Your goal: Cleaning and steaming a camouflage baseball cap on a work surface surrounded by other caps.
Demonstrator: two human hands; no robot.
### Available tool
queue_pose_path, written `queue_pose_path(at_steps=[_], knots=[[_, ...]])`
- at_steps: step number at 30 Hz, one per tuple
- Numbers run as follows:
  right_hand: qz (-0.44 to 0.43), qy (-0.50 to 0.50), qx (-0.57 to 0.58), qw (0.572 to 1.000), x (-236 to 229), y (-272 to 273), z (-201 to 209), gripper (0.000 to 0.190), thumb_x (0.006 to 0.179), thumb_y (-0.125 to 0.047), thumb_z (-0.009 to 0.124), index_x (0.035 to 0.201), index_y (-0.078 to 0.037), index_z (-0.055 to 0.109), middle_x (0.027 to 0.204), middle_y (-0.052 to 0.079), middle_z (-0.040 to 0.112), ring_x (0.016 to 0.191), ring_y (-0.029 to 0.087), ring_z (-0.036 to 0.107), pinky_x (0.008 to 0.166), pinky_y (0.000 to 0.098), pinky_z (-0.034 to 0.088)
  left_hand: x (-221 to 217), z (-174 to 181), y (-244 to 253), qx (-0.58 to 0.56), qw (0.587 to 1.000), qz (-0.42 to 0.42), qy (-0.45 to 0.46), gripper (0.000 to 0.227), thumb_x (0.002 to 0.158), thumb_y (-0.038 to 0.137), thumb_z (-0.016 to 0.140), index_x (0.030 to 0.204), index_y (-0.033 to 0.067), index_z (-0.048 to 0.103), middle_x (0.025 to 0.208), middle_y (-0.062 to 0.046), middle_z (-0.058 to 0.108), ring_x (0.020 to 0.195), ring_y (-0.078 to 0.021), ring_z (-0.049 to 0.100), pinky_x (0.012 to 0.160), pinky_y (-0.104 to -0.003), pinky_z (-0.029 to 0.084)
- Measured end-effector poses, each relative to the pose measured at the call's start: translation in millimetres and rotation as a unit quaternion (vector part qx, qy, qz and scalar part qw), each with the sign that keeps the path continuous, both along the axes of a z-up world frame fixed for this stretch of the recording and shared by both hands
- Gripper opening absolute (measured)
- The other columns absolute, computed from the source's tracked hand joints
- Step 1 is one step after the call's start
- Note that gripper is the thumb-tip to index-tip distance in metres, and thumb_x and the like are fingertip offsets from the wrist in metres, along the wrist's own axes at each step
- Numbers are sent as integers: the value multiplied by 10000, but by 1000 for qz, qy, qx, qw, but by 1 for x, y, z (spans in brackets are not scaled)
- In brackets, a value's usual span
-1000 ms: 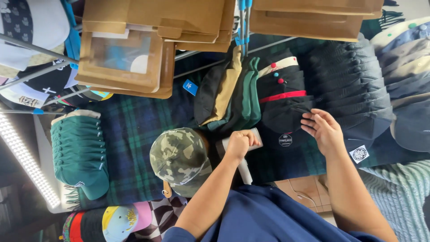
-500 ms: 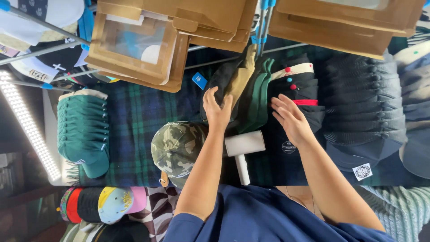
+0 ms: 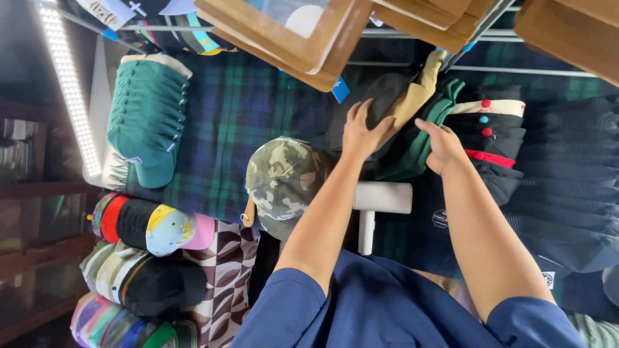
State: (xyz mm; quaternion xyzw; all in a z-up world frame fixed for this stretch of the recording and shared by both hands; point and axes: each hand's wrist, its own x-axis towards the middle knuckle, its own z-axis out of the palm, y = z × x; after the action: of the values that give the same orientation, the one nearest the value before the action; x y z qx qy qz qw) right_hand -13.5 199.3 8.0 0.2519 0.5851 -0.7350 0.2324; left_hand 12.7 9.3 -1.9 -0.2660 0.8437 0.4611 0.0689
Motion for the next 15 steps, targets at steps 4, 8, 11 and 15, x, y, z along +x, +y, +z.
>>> queue_pose_path(at_steps=[4,8,11,15], knots=[[-7,-8,-35,999,10,-11,24,423,894,-299,855,1193,-45,698,1033,147,733,1040,312,746,960,562,561,16,24,3,24,998,-8,58,712,827,640,708,1470,391,528,1581,-37,416,1395,-390,518,1156,-490,472],[-33,-16,-126,991,17,-27,48,365,909,-276,795,1194,-61,716,1135,135,752,1090,314,751,1017,517,561,21,47,0,22,997,-41,62,645,869,535,679,1476,385,516,1615,-43,379,1458,-392,446,1176,-497,463],[-27,-10,-182,983,23,-38,60,347,935,-277,742,1204,-57,716,1199,146,745,1144,326,733,1056,483,552,26,62,-8,17,996,-44,75,615,890,477,670,1477,376,517,1623,-27,365,1482,-388,416,1184,-506,453],[-29,-1,-240,970,22,-55,64,367,959,-252,685,1251,-31,695,1261,167,727,1191,353,716,1087,487,542,25,69,-20,-26,992,-53,113,604,903,442,674,1480,362,516,1612,-40,380,1495,-384,403,1200,-504,446]])
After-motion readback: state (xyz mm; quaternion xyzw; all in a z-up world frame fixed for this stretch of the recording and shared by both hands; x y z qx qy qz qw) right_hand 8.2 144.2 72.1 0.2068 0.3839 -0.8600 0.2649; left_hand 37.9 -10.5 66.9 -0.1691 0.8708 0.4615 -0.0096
